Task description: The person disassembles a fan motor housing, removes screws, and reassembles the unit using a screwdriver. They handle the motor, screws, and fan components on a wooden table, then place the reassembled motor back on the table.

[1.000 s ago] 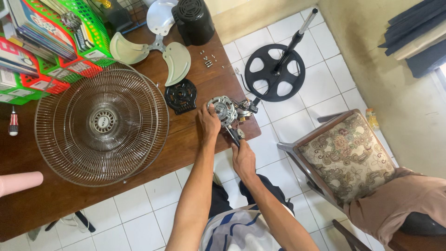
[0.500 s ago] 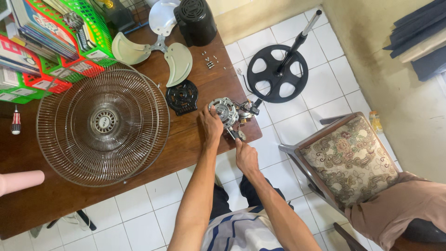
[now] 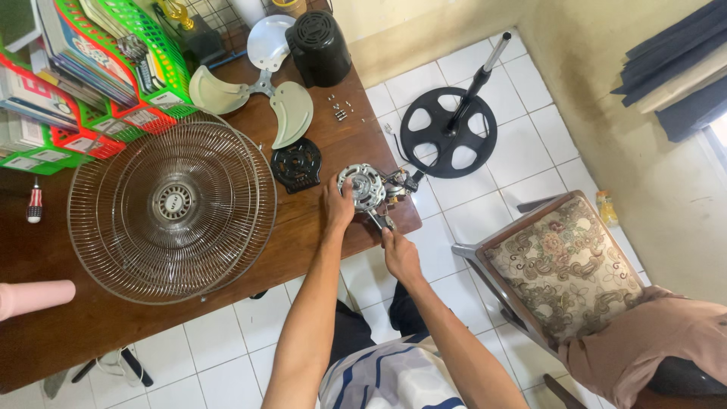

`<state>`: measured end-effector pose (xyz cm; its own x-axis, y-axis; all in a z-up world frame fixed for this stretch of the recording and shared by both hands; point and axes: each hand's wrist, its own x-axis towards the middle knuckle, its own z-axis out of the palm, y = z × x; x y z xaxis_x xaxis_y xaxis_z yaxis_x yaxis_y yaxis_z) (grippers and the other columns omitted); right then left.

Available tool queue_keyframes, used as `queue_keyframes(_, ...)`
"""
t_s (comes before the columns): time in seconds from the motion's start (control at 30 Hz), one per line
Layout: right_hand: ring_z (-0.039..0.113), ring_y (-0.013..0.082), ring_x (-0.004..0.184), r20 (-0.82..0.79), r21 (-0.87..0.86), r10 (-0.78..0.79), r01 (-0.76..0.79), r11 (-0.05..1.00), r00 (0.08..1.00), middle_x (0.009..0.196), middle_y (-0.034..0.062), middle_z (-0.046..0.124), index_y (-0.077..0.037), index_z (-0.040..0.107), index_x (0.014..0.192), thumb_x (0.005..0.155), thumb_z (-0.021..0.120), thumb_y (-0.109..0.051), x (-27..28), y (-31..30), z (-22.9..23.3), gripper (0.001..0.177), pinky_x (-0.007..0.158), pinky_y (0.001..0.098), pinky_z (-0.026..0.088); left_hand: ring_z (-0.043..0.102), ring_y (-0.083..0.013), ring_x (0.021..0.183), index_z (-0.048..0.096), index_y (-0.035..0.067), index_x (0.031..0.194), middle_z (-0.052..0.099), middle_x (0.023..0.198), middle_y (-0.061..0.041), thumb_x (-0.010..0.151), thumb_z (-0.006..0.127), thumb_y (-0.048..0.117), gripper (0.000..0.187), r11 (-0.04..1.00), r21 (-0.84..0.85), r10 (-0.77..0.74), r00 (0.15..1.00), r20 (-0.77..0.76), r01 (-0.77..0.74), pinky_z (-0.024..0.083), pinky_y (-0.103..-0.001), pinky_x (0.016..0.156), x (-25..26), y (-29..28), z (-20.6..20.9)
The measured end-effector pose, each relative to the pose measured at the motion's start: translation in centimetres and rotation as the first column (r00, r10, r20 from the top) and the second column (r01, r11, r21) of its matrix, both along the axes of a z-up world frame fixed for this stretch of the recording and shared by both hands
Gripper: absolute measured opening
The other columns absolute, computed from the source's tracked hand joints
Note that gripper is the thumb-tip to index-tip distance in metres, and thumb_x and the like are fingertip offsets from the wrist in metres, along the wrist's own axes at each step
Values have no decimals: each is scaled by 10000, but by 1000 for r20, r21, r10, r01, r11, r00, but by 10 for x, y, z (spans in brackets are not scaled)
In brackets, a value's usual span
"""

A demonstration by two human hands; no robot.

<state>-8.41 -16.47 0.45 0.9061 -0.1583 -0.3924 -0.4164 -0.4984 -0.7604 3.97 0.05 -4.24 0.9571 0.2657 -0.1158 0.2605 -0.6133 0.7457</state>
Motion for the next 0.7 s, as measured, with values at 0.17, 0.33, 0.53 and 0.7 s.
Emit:
queue_keyframes(0.17,703,410,801,26,33,12,-13,999,1000,790,196,721,-60,719,901,1026,468,-472,-3,-13,4,499,756,489,529,481,-423,1358,474,16,1477,523,1457,-263,998,613,440,655,990,-141,-4,991,133,23,371,-488,1132,-16,12,-21)
queue_keyframes(0.33,690,308,741,-24,82,14,-12,997,1000,751,157,696,-61,740,944,1024,486,-473,-9,-27,12,491,733,426,527,586,-348,1262,393,2,1501,469,1484,-247,973,642,411,712,953,-300,73,993,88,-43,508,-427,1021,-39,19,-30)
queue_keyframes(0.53,614,185,687,-6,197,24,-22,980,1000,747,93,655,-61,737,1010,1040,484,-452,-11,-40,35,467,665,365,515,647,-297,1124,424,59,1520,513,1456,-213,981,630,426,684,937,-329,121,992,-21,-121,529,-416,967,-75,36,-19)
queue_keyframes(0.7,612,134,677,5,265,67,-66,962,998,784,50,681,-8,692,1005,1059,529,-404,-4,-44,69,431,627,315,506,645,-264,1072,465,78,1500,555,1415,-184,966,644,419,658,911,-388,153,988,5,-139,530,-399,946,-92,44,15)
